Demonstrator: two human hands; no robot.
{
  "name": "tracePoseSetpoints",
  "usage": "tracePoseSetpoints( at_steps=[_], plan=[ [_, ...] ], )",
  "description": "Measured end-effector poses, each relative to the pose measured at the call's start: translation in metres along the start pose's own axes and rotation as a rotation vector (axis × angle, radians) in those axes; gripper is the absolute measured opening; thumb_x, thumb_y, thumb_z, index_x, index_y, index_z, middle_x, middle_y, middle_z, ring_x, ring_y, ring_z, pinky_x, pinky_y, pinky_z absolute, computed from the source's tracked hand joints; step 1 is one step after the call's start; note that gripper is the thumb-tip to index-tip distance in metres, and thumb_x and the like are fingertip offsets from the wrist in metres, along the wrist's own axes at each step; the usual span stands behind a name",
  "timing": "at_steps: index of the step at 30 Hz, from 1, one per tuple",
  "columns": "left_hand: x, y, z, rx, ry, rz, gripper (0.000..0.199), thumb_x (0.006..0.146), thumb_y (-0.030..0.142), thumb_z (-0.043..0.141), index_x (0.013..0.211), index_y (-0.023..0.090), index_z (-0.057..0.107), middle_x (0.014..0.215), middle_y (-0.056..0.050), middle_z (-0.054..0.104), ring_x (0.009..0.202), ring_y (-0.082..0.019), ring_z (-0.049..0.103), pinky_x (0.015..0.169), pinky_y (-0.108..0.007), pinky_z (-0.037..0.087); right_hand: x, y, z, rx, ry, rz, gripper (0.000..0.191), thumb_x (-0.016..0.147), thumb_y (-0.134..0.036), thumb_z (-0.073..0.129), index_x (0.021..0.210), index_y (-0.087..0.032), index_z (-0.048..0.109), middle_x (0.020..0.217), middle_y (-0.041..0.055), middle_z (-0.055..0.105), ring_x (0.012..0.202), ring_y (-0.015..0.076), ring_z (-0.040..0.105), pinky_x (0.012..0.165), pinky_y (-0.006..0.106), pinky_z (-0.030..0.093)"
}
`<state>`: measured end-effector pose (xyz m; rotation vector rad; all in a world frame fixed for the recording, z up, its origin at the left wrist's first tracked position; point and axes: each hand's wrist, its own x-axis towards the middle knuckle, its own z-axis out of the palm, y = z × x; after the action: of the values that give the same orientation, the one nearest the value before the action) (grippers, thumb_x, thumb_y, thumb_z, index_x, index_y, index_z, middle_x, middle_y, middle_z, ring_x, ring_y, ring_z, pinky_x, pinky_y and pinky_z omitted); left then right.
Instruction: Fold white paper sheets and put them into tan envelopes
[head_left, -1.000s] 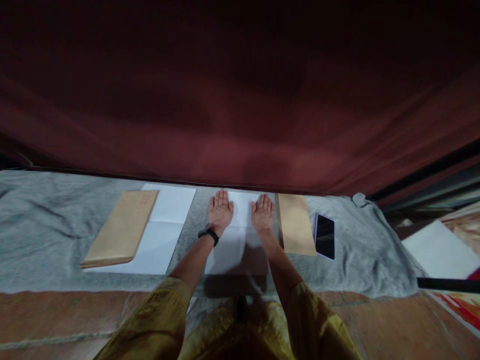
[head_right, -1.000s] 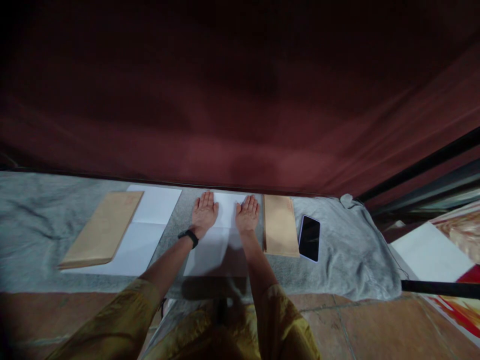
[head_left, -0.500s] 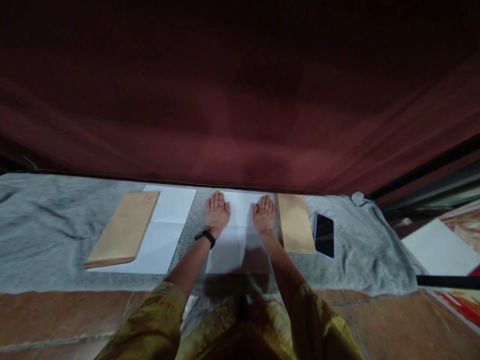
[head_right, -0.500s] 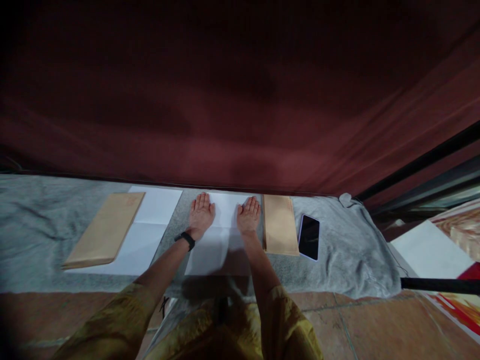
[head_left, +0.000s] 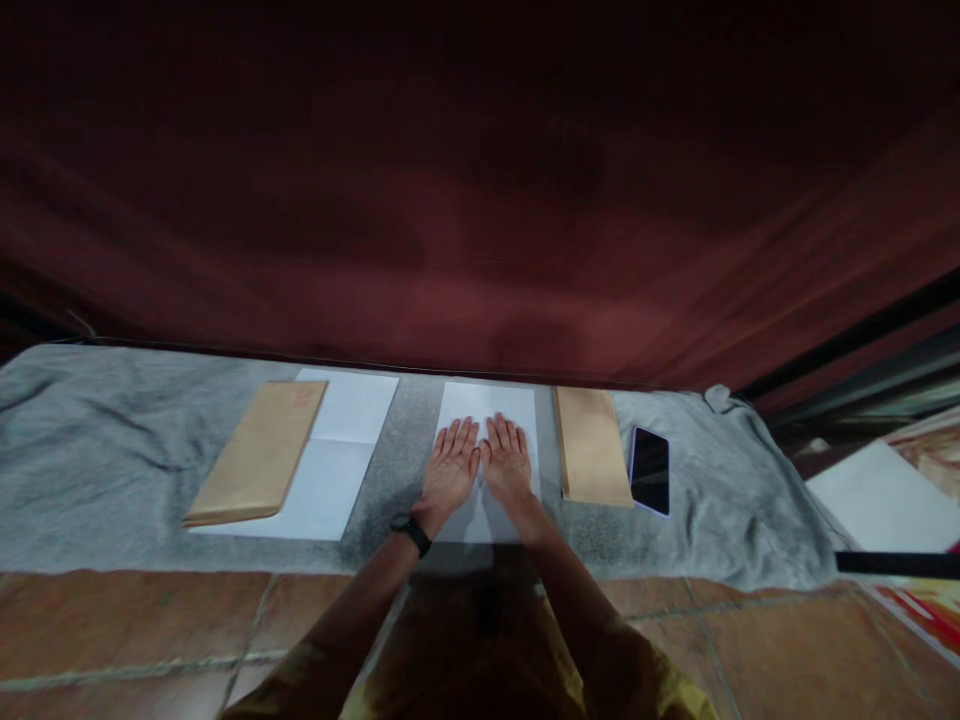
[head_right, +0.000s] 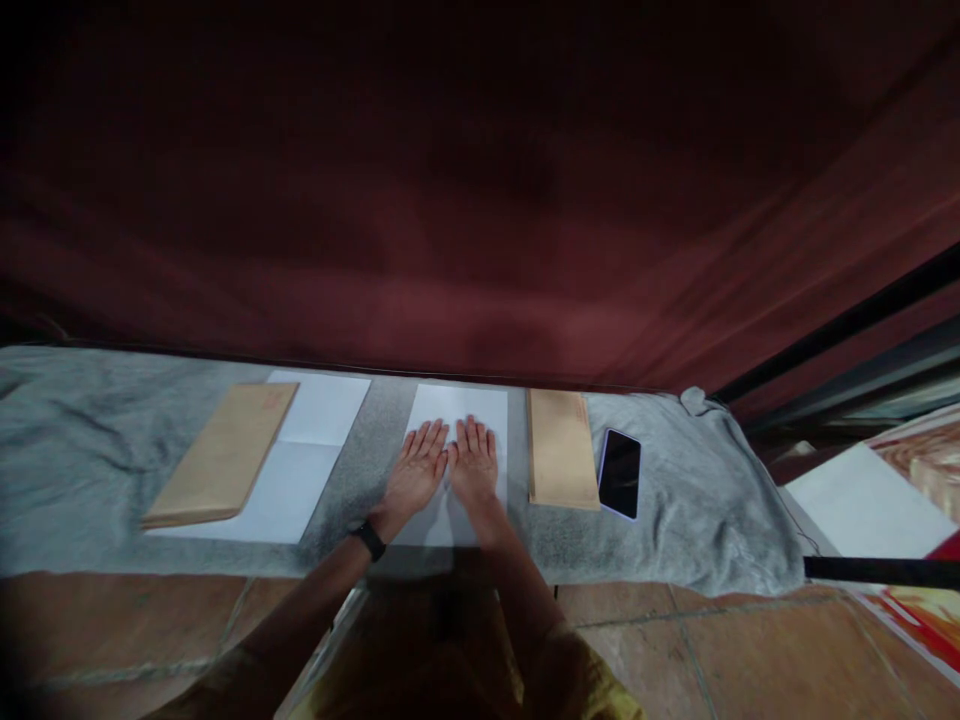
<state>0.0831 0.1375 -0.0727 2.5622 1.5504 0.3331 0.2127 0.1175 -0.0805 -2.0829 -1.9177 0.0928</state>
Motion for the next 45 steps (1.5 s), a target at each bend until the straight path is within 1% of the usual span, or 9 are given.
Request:
tracePoseSetpoints(
  at_steps=[6, 13, 18, 22, 31, 35, 38, 41, 45],
  plan=[
    [-0.004, -0.007, 0.004, 0.025, 0.041, -0.060, 0.060, 0.105, 0.032, 0.029, 0.163, 0.015, 0.033, 0.165, -0.011, 0.038, 0.157, -0.022, 0.027, 0.130, -0.046, 0.021, -0.008, 0.009, 0.003, -0.018, 0.072, 0.037, 0.051, 0.109, -0.031, 0.036, 0.157, -0.016, 0.045, 0.165, 0.0136, 0.040, 0.153, 0.0274, 0.038, 0.126, 0.050, 0.026],
    [-0.013, -0.010, 0.002, 0.030, 0.084, -0.121, 0.061, 0.105, 0.032, 0.029, 0.162, 0.010, 0.034, 0.166, -0.014, 0.036, 0.157, -0.025, 0.028, 0.130, -0.046, 0.023, -0.018, 0.023, 0.003, -0.045, 0.146, 0.064, 0.051, 0.110, -0.030, 0.037, 0.157, -0.011, 0.044, 0.163, 0.0180, 0.041, 0.152, 0.0301, 0.039, 0.123, 0.052, 0.031],
    [-0.019, -0.016, 0.001, 0.048, 0.105, -0.140, 0.061, 0.105, 0.032, 0.028, 0.161, 0.010, 0.035, 0.165, -0.015, 0.037, 0.157, -0.026, 0.028, 0.129, -0.048, 0.025, -0.025, 0.029, 0.000, -0.057, 0.168, 0.073, 0.051, 0.110, -0.031, 0.038, 0.156, -0.011, 0.045, 0.162, 0.0195, 0.042, 0.150, 0.0288, 0.042, 0.123, 0.052, 0.033],
    [-0.025, -0.020, 0.000, 0.051, 0.127, -0.156, 0.060, 0.105, 0.032, 0.029, 0.161, 0.010, 0.035, 0.164, -0.015, 0.039, 0.157, -0.026, 0.029, 0.129, -0.049, 0.026, -0.030, 0.033, 0.001, -0.049, 0.206, 0.080, 0.052, 0.109, -0.032, 0.036, 0.155, -0.010, 0.047, 0.161, 0.0202, 0.044, 0.149, 0.0300, 0.044, 0.122, 0.055, 0.034],
    [-0.036, -0.031, -0.002, 0.037, 0.134, -0.198, 0.060, 0.105, 0.030, 0.031, 0.158, 0.004, 0.040, 0.163, -0.019, 0.040, 0.155, -0.030, 0.033, 0.127, -0.051, 0.028, -0.040, 0.040, 0.001, -0.064, 0.239, 0.107, 0.053, 0.109, -0.030, 0.035, 0.154, -0.006, 0.048, 0.159, 0.0216, 0.046, 0.147, 0.0313, 0.044, 0.121, 0.054, 0.035],
    [-0.050, -0.022, -0.002, 0.027, 0.164, -0.166, 0.059, 0.105, 0.032, 0.032, 0.158, 0.006, 0.040, 0.165, -0.018, 0.036, 0.156, -0.032, 0.030, 0.126, -0.055, 0.028, -0.055, 0.029, -0.001, -0.051, 0.231, 0.068, 0.052, 0.109, -0.028, 0.036, 0.156, -0.008, 0.044, 0.161, 0.0201, 0.045, 0.149, 0.0304, 0.042, 0.122, 0.054, 0.033],
    [-0.065, -0.005, 0.000, 0.034, 0.162, -0.053, 0.058, 0.106, 0.031, 0.031, 0.159, 0.010, 0.039, 0.166, -0.015, 0.036, 0.157, -0.030, 0.028, 0.127, -0.054, 0.028, -0.071, 0.012, -0.001, -0.018, 0.211, -0.023, 0.052, 0.108, -0.026, 0.036, 0.157, -0.009, 0.042, 0.162, 0.0184, 0.043, 0.150, 0.0297, 0.040, 0.123, 0.055, 0.031],
    [-0.077, 0.011, 0.003, 0.033, 0.128, 0.059, 0.056, 0.106, 0.027, 0.030, 0.159, 0.012, 0.040, 0.165, -0.011, 0.039, 0.157, -0.027, 0.030, 0.127, -0.051, 0.030, -0.085, -0.004, -0.002, -0.011, 0.154, -0.096, 0.050, 0.107, -0.024, 0.038, 0.154, -0.009, 0.047, 0.163, 0.0167, 0.043, 0.152, 0.0288, 0.037, 0.125, 0.051, 0.030],
    [-0.086, 0.017, 0.006, 0.031, 0.111, 0.092, 0.056, 0.105, 0.026, 0.031, 0.157, 0.009, 0.042, 0.163, -0.014, 0.042, 0.156, -0.028, 0.032, 0.126, -0.051, 0.032, -0.093, -0.009, -0.006, -0.020, 0.120, -0.099, 0.047, 0.107, -0.023, 0.042, 0.151, -0.012, 0.052, 0.162, 0.0157, 0.045, 0.152, 0.0292, 0.038, 0.124, 0.051, 0.030]
  ],
)
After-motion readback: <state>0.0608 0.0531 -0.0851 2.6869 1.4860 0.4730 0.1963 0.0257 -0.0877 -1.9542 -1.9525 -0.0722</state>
